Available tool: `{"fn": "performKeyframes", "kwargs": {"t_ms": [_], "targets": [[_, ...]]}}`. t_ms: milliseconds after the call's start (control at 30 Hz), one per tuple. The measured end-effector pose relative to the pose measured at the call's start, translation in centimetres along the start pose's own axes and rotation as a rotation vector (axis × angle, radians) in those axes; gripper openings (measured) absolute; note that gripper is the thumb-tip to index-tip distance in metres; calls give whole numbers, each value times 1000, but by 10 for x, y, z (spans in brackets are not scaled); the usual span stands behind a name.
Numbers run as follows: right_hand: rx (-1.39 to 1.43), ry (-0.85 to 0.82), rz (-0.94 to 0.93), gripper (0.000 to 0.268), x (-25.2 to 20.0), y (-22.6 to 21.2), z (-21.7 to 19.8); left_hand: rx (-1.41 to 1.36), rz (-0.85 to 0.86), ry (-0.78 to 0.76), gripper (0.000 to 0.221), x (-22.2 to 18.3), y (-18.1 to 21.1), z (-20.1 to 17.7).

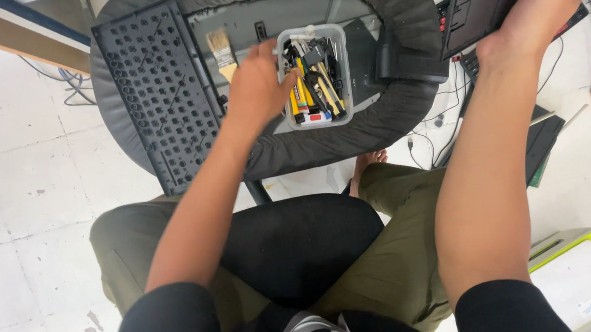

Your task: Removing keys from a computer keyboard using a prying tool for cleaning or maintenance.

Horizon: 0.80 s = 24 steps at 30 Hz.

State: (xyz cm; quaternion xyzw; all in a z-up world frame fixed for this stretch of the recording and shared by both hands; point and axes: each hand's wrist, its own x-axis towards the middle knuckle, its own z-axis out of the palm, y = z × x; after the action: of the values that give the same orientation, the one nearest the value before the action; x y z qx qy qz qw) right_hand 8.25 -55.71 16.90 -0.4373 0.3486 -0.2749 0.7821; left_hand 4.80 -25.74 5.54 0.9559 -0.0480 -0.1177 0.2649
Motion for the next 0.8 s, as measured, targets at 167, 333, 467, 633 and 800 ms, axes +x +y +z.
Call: {"fn": "performKeyframes", "kwargs": {"t_ms": [167,333,467,633,800], "targets": [[-59,-33,-12,33,-5,-4,-1,-231,-63,71,51,-23,-21,49],[-42,-24,-32,32,-4,-8,-1,-220,-48,133,38,-18,-11,31],[-84,-51,-71,34,4,-3,-6,-162,17,138,35,17,-17,23],[-451,-196,-604,51,66,28,-39,-157,139,202,44,45,-28,23],[-738,-333,-1117,29,53,27,-31,-243,230,159,44,4,-28,9]]}}
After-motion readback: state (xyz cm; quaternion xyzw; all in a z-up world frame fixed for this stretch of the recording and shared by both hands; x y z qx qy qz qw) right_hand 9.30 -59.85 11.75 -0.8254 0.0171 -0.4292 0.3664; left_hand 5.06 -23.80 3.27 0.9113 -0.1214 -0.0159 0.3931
